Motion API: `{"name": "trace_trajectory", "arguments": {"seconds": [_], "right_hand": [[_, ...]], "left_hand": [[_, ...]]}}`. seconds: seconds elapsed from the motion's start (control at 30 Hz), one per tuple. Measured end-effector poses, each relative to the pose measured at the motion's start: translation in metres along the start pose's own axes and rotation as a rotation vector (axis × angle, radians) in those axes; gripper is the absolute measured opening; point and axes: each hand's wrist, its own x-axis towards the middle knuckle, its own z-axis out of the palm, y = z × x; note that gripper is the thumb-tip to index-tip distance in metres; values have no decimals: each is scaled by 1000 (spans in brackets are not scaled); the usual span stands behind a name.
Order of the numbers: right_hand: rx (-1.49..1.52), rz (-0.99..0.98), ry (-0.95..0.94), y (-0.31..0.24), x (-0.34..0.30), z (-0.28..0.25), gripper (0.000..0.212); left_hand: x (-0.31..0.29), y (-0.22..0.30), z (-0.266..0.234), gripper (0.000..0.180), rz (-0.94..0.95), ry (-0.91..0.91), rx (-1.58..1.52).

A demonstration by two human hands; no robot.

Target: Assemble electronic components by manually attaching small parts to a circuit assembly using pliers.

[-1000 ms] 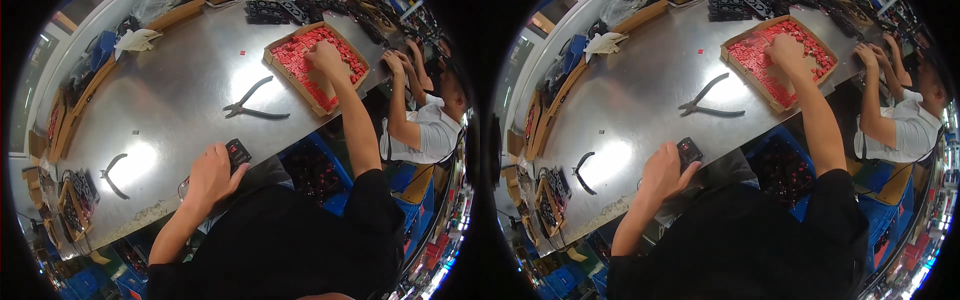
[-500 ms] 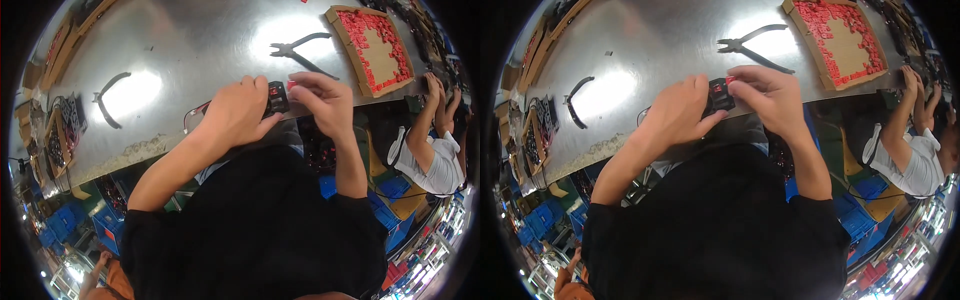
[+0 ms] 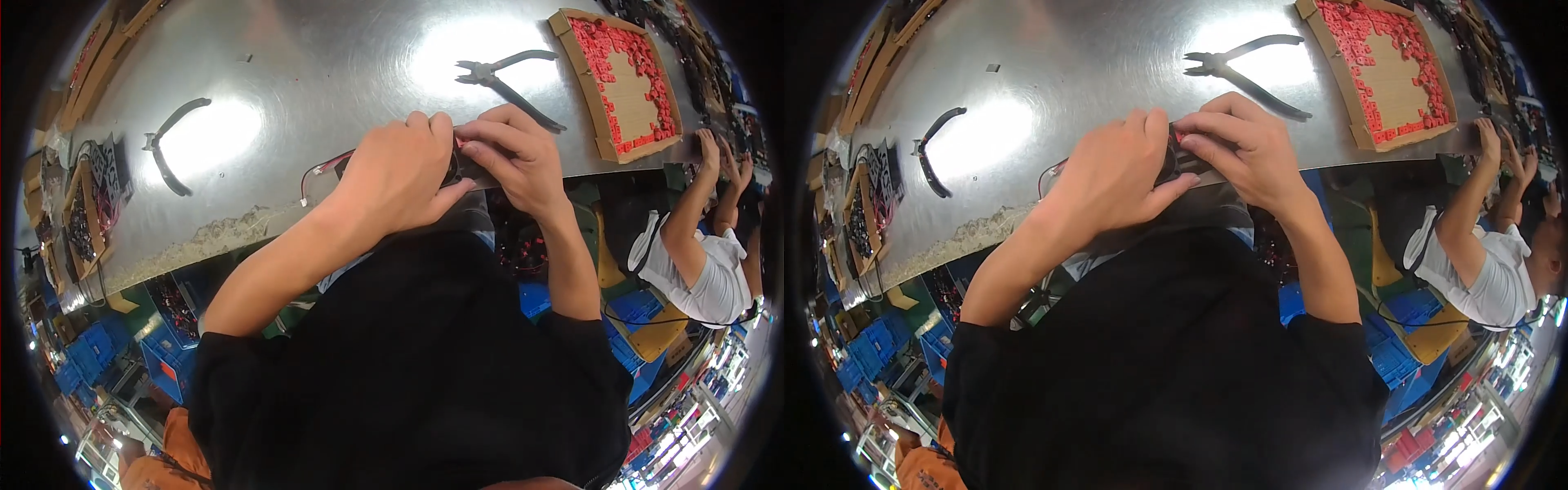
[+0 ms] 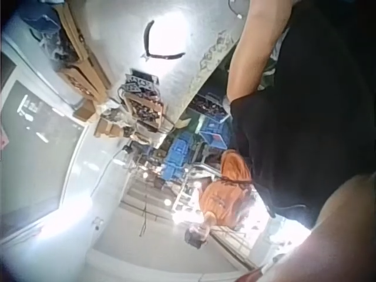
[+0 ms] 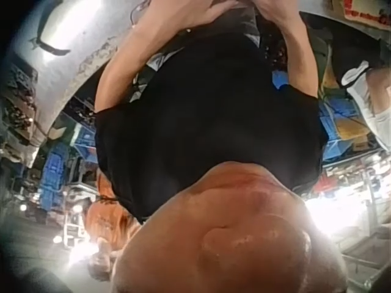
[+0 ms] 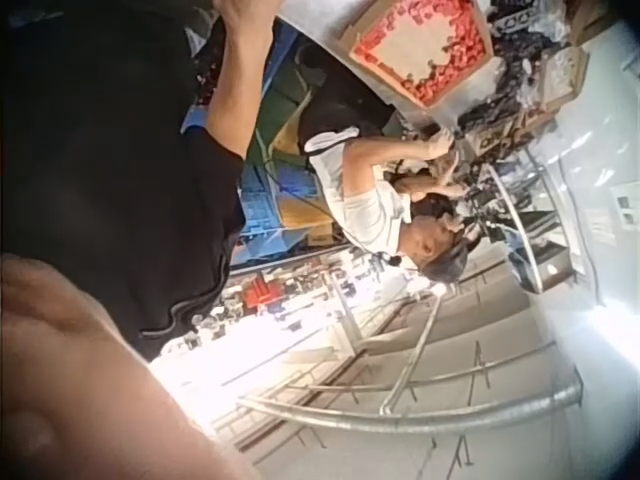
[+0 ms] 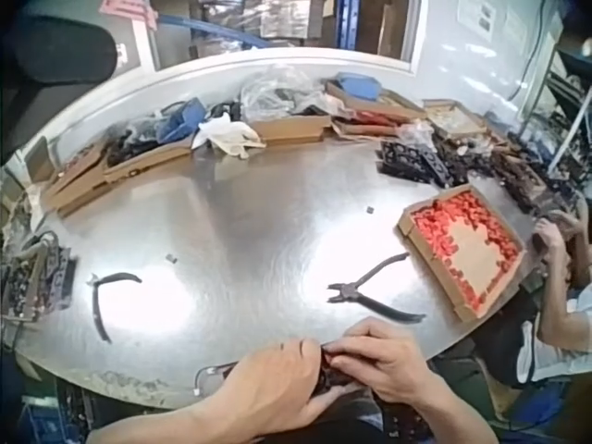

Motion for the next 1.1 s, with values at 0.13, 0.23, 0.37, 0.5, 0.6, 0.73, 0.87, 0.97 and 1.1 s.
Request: {"name": "trace_trajectory", "arguments": {"seconds": [0.13, 0.23, 0.37, 0.5, 0.6, 0.73, 0.87, 0.97, 1.1], "right_hand": [[-191, -145, 18, -5, 1, -3, 22], [-246, -203, 16, -10, 2, -4, 24], [-215, -148, 37, -9, -2, 1, 23], [-138, -127, 71, 1, -7, 3, 23], [-181, -167, 59, 1, -5, 1, 23], [-142, -155, -14, 0, 3, -8, 23], [-162, -178, -128, -3, 12, -19, 25], [-171, -159, -177, -3, 17, -24, 24], [-233, -126, -101, -13, 7, -15, 22]], "left_hand": [[0, 0, 1, 54, 0, 5, -19], [0, 0, 1, 54, 11, 13, -7], [-1, -1, 2, 54, 27, 35, -13], [-1, 0, 3, 54, 23, 18, -12], [0, 0, 2, 54, 24, 9, -12], [-1, -2, 7, 52, 78, 118, 37], [0, 0, 2, 55, 19, 6, -19], [1, 0, 2, 54, 30, 14, -8], [-1, -1, 3, 54, 27, 31, -12]]}}
